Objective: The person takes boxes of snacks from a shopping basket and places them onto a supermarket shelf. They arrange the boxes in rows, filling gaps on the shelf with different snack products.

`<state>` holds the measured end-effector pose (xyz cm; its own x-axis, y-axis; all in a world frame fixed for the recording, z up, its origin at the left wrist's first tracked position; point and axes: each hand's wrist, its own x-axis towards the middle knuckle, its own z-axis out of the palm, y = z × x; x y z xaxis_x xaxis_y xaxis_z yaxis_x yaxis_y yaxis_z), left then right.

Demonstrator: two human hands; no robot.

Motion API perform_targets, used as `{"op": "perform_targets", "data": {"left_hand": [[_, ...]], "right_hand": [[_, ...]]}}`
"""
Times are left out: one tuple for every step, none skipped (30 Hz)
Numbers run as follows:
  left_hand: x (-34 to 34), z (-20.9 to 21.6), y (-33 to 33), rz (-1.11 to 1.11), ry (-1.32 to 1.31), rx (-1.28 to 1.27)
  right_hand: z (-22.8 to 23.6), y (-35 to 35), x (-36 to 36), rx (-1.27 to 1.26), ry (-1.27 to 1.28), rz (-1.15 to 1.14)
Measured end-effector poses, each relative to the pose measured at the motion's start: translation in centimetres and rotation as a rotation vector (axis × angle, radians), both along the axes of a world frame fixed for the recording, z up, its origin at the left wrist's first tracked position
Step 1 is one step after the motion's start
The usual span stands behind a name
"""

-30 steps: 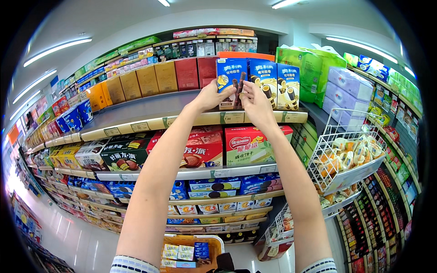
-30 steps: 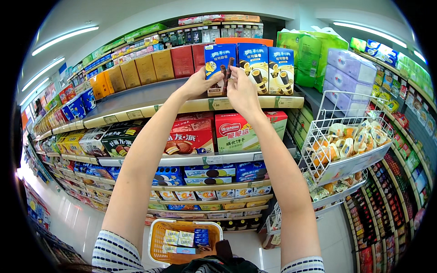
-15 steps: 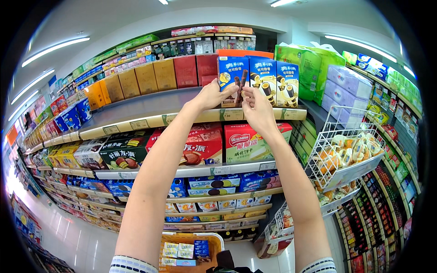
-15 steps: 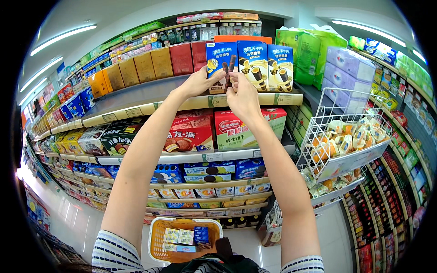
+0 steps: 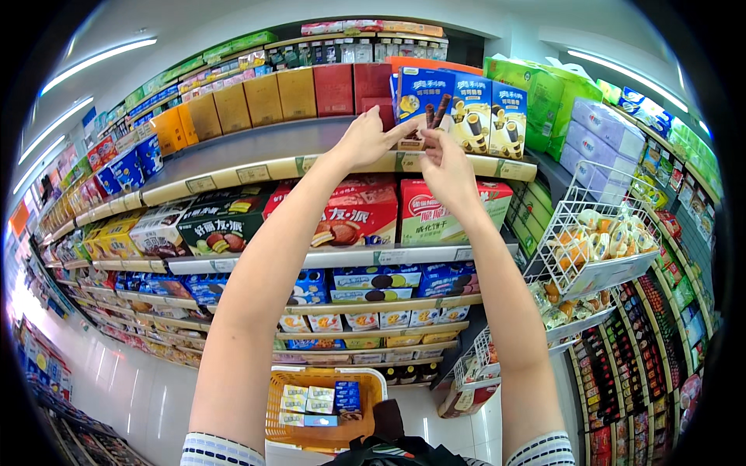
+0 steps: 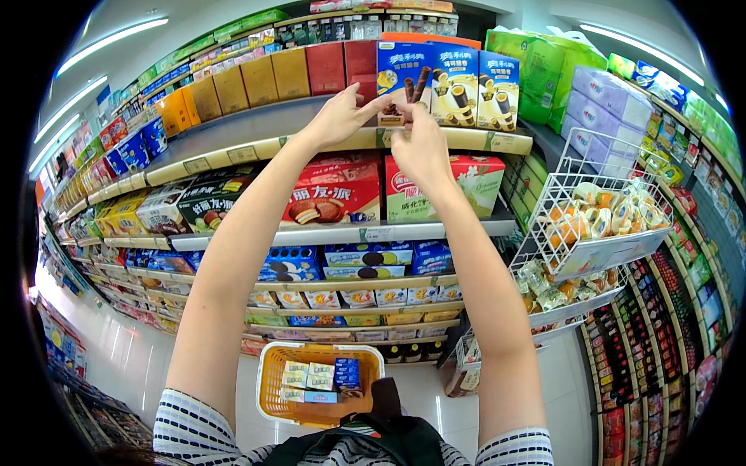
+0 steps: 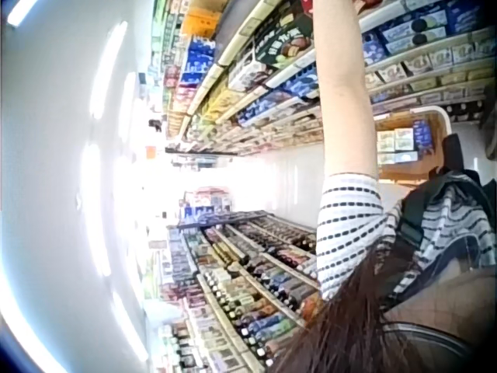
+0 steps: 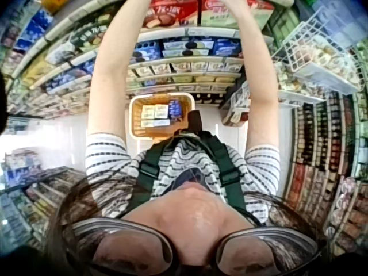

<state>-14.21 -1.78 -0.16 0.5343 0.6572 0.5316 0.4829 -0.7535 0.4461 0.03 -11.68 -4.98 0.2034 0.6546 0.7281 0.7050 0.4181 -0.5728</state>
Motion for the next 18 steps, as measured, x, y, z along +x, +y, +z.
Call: {"op": "perform_targets", "data": {"left_hand": [[-0.1, -0.2, -0.4, -0.011, -0.004, -0.003], [-0.2, -0.4, -0.2, -0.014, -0.012, 0.029], [-0.3, -0.5, 0.0, -0.019, -0.02, 0.06], [-0.3, -0.7, 0.2, -0.024, -0.028, 0.091], [-0.4, -0.6, -0.1, -0.008, -0.017, 0.1], [-0.4, -0.8, 0.0, -0.008, -0.035, 0.106], [-0.4, -1.0, 0.1, -0.009, -0.052, 0.111], [-0.4, -1.2, 0.1, -0.01, -0.071, 0.116], [-0.4, -1.4, 0.1, -0.022, -0.116, 0.102], [-0.4, -1.6, 0.1, -0.033, -0.162, 0.086], [-0.3, -1.7, -0.3, -0.051, -0.204, 0.071], [-0.1, -1.6, -0.7, -0.063, -0.189, 0.065], [0.1, -1.4, -1.0, -0.076, -0.173, 0.06], [0.0, -1.2, -1.3, -0.084, -0.155, 0.058], [0.4, -1.4, -1.0, -0.124, -0.223, 0.117], [0.7, -1.5, -0.8, -0.131, -0.224, 0.092], [1.0, -1.2, -0.5, -0.138, -0.229, 0.073], [1.4, -0.9, -0.2, -0.146, -0.234, 0.053]], "right_hand": [[0.0, 0.1, 0.1, -0.001, -0.016, -0.027], [0.3, 0.0, -0.1, 0.022, -0.012, -0.062], [0.5, -0.1, -0.3, 0.041, 0.006, -0.065], [0.6, -0.1, -0.4, 0.06, 0.024, -0.069], [0.8, -0.1, -0.3, 0.034, 0.019, -0.082], [0.8, -0.3, -0.4, 0.032, 0.016, -0.087], [0.9, -0.6, -0.6, 0.03, 0.012, -0.092], [1.0, -0.9, -0.7, 0.027, 0.008, -0.098], [0.8, -0.9, -0.6, 0.023, -0.004, -0.123], [0.7, -0.9, -0.5, 0.032, -0.002, -0.128], [0.5, -0.9, -0.1, 0.041, 0.002, -0.14], [0.3, -0.8, 0.3, 0.05, 0.007, -0.152], [0.1, -0.4, 1.1, 0.057, 0.015, -0.157], [0.2, -0.4, 1.0, 0.092, 0.02, -0.16], [0.4, -0.5, 0.8, 0.127, 0.026, -0.164], [0.4, -0.4, 0.8, 0.161, 0.031, -0.169], [0.7, 0.0, 0.8, 0.209, 0.009, -0.162], [1.0, 0.1, 1.0, 0.214, -0.001, -0.155]]}}
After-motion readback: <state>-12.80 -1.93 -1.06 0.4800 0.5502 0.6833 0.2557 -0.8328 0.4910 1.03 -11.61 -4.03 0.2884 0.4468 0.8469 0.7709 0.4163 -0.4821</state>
